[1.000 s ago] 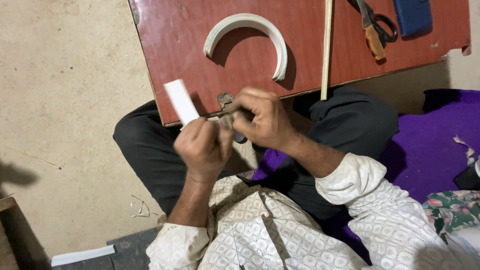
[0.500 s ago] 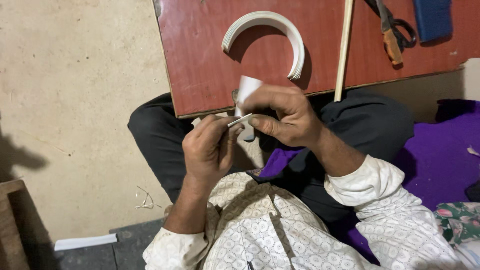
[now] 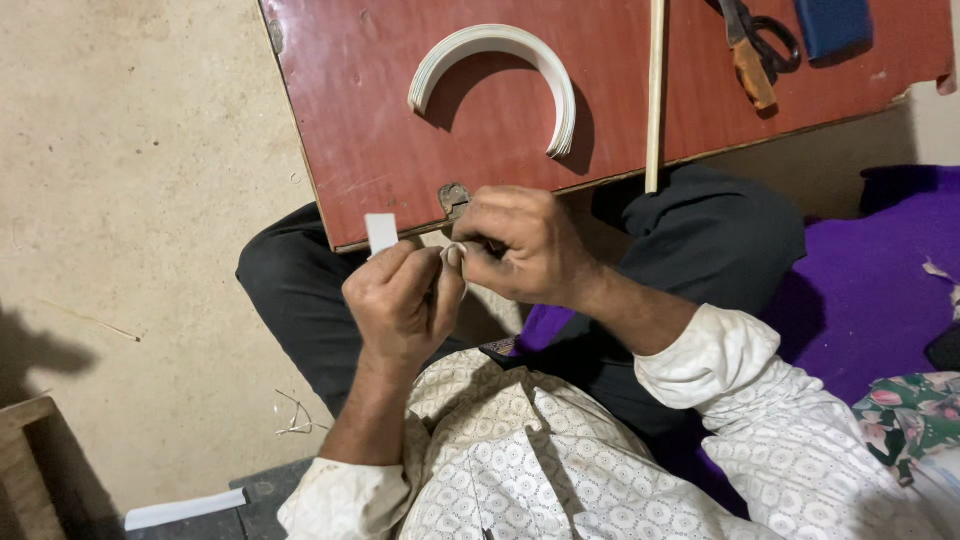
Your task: The person sits on the floor holding a bundle of white strips, bends and creases each strip into a curved arc shape by hand, and stacks the finished curved pieces on a red board. They occasionally pick up new flat strips from a pile and set completed arcs aside.
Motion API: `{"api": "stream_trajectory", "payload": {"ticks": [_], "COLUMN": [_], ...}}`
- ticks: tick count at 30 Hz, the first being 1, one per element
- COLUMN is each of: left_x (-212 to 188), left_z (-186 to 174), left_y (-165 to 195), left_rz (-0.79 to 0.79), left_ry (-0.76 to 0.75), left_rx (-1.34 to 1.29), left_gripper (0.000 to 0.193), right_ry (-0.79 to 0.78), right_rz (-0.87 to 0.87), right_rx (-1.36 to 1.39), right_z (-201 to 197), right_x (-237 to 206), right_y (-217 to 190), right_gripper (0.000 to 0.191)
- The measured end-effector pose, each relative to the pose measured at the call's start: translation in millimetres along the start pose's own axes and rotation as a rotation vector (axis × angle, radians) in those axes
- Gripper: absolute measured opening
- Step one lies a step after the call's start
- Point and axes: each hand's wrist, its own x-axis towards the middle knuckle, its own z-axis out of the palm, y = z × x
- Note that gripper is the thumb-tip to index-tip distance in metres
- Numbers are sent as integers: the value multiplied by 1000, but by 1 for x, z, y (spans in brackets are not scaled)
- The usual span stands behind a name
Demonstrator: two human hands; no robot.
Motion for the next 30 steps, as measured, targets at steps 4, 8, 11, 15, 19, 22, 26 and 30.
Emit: {"api": "stream_trajectory", "payload": {"ticks": [4,8,11,15,19,22,26,30], "left_x": [-3,-14,-11,0,0,-7,-27,-39], "left_z": [1,-17,-20,-8,-33,-53,-63,-69], "left_y": [6,2,-19,-53,-77,-94,-107,-101], "left_rz": [60,-118,-392,-495,-582,-515,-530,-665], "left_ry": [132,355,445,529,637,644,667,668], "left_rx": [93,-118,-573,-1045,-1173,-1165,-1190,-1058], "left_gripper": [11,24,23,27,26,25,22,19], "right_ry": [89,86,-83,-348,-506,-488,-485,-337], "right_rz": [-16,255,249,144,207,272,250,130], "right_rx": [-149,-77,388,424,267,368,97,32], "right_z": [3,-23,-13,7,3,-8,-23,-37], "right_x": [1,11,6,-1,1,-1,-4,-7], "right_y": [16,46,46,40,49,58,62,56], "right_gripper": [7,11,26,46,30,29,26,22]}}
